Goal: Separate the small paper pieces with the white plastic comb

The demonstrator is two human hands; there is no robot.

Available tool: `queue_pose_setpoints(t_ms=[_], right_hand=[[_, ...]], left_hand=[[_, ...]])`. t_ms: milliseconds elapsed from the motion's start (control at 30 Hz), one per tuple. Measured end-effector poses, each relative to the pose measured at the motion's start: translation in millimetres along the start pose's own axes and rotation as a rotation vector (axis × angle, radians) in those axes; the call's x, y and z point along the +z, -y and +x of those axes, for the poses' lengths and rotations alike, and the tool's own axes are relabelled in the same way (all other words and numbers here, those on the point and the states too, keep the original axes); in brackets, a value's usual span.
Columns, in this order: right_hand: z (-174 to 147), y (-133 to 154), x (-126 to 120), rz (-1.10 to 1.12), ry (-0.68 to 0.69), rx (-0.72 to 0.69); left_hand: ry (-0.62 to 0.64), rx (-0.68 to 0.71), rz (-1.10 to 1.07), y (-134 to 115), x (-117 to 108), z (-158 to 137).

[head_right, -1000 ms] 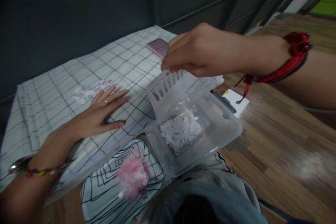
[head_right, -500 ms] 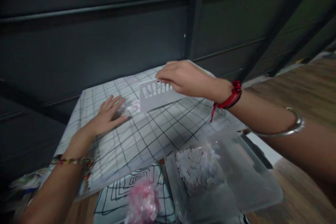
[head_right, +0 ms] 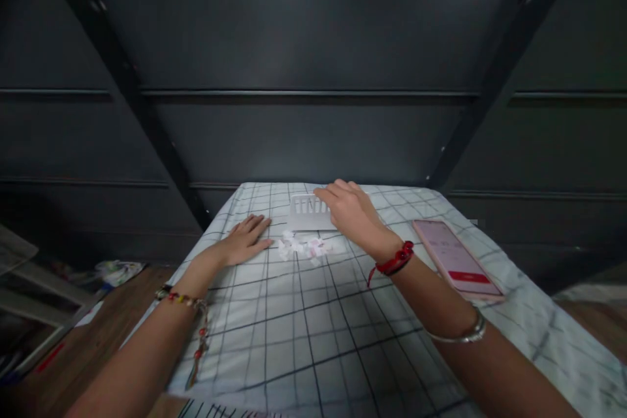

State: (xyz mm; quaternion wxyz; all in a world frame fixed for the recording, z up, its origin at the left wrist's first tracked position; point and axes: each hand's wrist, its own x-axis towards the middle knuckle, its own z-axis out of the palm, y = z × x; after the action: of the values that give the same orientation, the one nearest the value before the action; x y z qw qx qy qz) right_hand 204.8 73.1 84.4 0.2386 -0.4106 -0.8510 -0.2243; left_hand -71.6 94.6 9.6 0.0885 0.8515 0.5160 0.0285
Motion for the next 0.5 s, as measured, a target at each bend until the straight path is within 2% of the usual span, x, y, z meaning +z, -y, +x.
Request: queue_pose_setpoints(t_ms=[167,333,500], right_hand=[[11.1,3.1,16.0,-0.029,0.006,0.014],[12.3,1.6,29.6,-0.003,0.025,0.015],[10.2,1.6,33.4,0.06,0.033,-0.021]], left_hand=[[0.054,-0.026,0.006,-1.7,2.7,-0.7],[0.051,-0.04,0.006,-4.5,2.1,-1.6],[0.051,-0.048,-0.005,-3.9,1.9,-1.9]])
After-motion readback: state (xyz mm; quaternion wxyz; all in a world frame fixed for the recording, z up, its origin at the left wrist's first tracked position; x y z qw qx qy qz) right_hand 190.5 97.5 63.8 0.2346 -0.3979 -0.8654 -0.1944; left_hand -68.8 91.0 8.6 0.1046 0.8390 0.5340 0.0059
